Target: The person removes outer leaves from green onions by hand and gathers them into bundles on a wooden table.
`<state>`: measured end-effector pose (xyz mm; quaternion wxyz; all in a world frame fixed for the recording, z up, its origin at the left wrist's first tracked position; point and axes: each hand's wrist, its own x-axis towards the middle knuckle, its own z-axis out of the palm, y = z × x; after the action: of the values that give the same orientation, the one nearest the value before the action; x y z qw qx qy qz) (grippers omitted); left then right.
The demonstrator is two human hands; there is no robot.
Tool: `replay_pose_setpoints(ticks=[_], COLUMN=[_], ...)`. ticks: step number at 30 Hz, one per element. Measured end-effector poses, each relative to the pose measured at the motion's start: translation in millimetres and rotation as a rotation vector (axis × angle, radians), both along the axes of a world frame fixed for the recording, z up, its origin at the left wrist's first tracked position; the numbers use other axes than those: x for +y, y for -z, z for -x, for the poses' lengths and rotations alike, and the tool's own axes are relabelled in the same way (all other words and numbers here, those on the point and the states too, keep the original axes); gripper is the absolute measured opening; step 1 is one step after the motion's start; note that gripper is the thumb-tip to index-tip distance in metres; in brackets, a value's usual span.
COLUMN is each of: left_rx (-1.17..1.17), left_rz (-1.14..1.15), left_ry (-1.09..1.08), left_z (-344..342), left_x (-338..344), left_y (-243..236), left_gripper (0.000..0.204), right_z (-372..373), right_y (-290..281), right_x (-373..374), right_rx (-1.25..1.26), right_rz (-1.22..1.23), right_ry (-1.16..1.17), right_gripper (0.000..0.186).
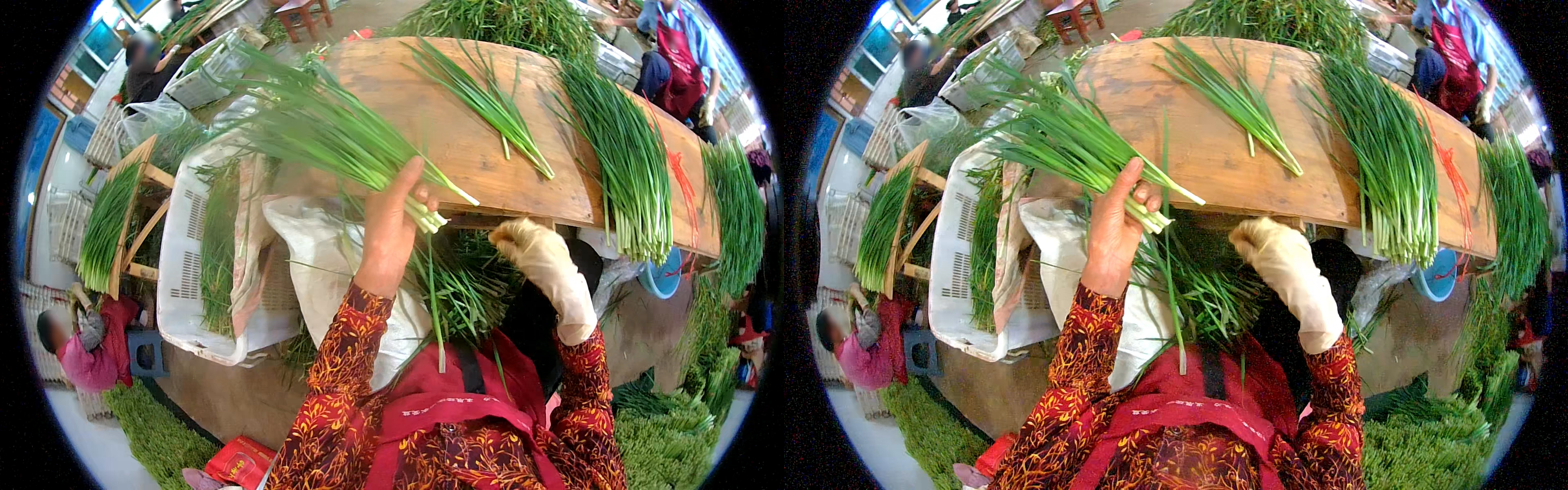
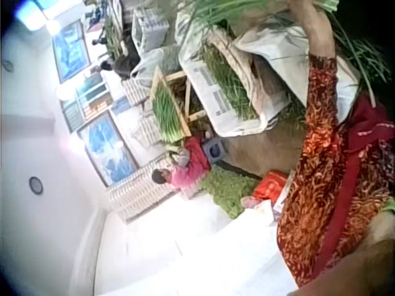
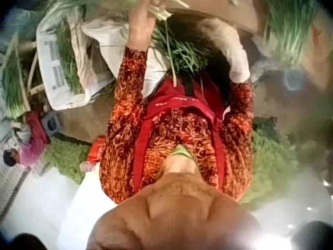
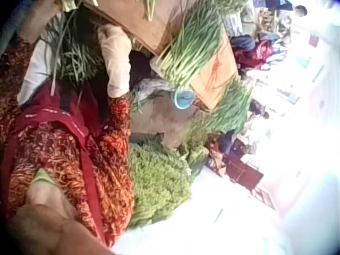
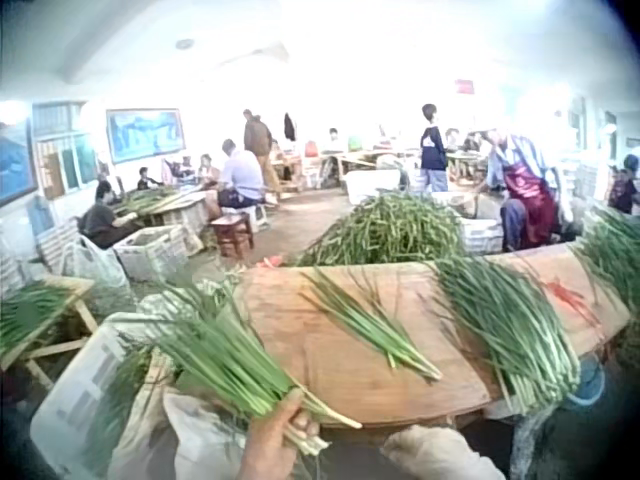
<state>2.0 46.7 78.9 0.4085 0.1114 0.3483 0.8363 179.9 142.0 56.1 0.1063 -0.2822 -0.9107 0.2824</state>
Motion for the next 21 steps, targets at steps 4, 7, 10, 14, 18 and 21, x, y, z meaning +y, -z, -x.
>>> replay_pose_setpoints(ticks=[4,7,10,14,18,21], left_rx=[-0.014,-0.003,0.008,0.072,0.031,0.026], left_rz=[0.039,0.073,0.095,0.069,0.084,0.080], left_ry=[0.027,0.042,0.055,0.084,0.129,0.275], left_z=[-1.0,-3.0,-4.0,-5.0,1.2,-2.8], left_x=[-7.3,-8.4,-8.0,-7.3,-13.4,-17.5], left_y=[1.5,-1.1,-2.3,3.2,9.8,26.9], left_gripper=[0.020,0.018,0.017,0.018,0.032,0.036], right_z=[22.8,43.5,53.3,58.4,54.3,62.3], right_y=[-33.1,-43.3,-44.6,-33.7,-36.7,-28.6], right_x=[-1.5,-5.6,-13.1,-13.3,-15.1,-28.2], right_rx=[0.359,0.561,0.429,0.321,0.533,0.433], right_rz=[0.563,0.557,0.707,0.841,1.029,0.945], right_ry=[0.336,0.150,0.068,0.123,0.120,0.084], right_gripper=[0.021,0.029,0.025,0.020,0.024,0.028])
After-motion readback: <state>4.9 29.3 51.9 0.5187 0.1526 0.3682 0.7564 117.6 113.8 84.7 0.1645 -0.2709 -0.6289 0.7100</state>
